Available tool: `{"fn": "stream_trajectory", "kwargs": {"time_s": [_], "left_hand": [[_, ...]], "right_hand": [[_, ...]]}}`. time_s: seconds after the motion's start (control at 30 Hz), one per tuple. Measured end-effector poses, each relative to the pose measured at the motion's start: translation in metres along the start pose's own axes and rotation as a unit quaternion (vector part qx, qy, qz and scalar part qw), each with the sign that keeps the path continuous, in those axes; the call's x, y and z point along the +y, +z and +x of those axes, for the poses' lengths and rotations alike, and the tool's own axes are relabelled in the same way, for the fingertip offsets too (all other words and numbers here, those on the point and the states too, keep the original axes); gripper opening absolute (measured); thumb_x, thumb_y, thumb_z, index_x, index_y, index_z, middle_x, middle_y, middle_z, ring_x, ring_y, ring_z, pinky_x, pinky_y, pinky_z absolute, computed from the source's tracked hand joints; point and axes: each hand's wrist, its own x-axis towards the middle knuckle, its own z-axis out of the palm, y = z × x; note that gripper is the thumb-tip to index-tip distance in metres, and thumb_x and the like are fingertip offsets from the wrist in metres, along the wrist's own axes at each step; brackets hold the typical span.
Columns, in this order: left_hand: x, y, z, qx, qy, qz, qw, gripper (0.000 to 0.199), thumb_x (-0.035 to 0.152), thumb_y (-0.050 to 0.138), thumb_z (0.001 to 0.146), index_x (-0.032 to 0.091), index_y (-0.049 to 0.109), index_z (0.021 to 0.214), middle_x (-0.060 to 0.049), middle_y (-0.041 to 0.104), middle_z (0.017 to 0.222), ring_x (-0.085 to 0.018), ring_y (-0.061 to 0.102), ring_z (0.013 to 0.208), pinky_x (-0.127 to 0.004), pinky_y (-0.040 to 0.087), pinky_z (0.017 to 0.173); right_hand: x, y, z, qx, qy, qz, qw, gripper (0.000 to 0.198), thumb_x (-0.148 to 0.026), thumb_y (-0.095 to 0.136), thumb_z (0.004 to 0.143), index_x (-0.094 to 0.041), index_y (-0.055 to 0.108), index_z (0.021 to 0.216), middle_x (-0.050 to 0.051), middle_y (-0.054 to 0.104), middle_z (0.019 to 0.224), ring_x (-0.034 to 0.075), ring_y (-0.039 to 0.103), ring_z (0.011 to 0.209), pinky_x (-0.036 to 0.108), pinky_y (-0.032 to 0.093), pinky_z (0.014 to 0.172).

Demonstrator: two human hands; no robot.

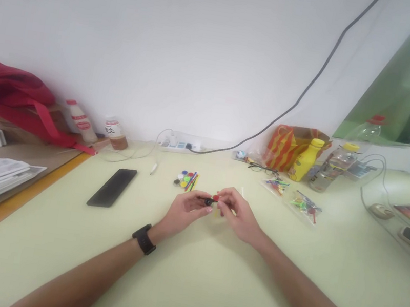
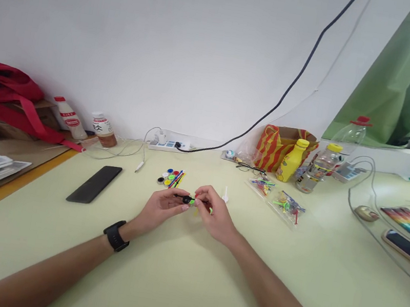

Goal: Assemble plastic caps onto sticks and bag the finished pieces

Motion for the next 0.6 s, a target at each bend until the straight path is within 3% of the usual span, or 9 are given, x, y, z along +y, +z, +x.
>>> {"fn": "stream_trajectory", "kwargs": {"time_s": [0.23, 0.47, 0.6], "left_hand": [[-0.0017, 0.0002, -0.0006, 0.004, 0.031, 0.036, 0.999, 0.030, 0.036, 0.077, 0.087, 0.019, 0.074, 0.111, -0.010, 0.077, 0.110, -0.025, 0.073, 0.103, -0.043, 0.060, 0.097], [0.0005, 0.0009, -0.0024, -0.003, 0.084, 0.104, 0.991, 0.026, 0.033, 0.072, 0.091, 0.021, 0.074, 0.114, -0.009, 0.076, 0.113, -0.024, 0.072, 0.103, -0.043, 0.061, 0.096], [0.0033, -0.0011, -0.0035, 0.002, 0.135, 0.175, 0.975, 0.022, 0.030, 0.069, 0.093, 0.024, 0.075, 0.114, -0.008, 0.076, 0.110, -0.023, 0.072, 0.101, -0.040, 0.061, 0.092]], "right_hand": [[-0.0033, 0.0050, -0.0065, -0.015, -0.039, -0.072, 0.996, 0.017, -0.039, 0.048, 0.102, -0.027, 0.056, 0.110, 0.006, 0.068, 0.103, 0.021, 0.065, 0.089, 0.033, 0.048, 0.072], [0.0003, 0.0019, -0.0076, -0.023, -0.088, -0.160, 0.983, 0.016, -0.033, 0.045, 0.103, -0.028, 0.058, 0.110, 0.006, 0.069, 0.101, 0.022, 0.064, 0.088, 0.037, 0.050, 0.079], [0.0002, 0.0002, -0.0077, -0.011, -0.071, -0.166, 0.983, 0.018, -0.036, 0.049, 0.102, -0.029, 0.059, 0.114, 0.006, 0.070, 0.105, 0.022, 0.065, 0.088, 0.037, 0.050, 0.079]]}}
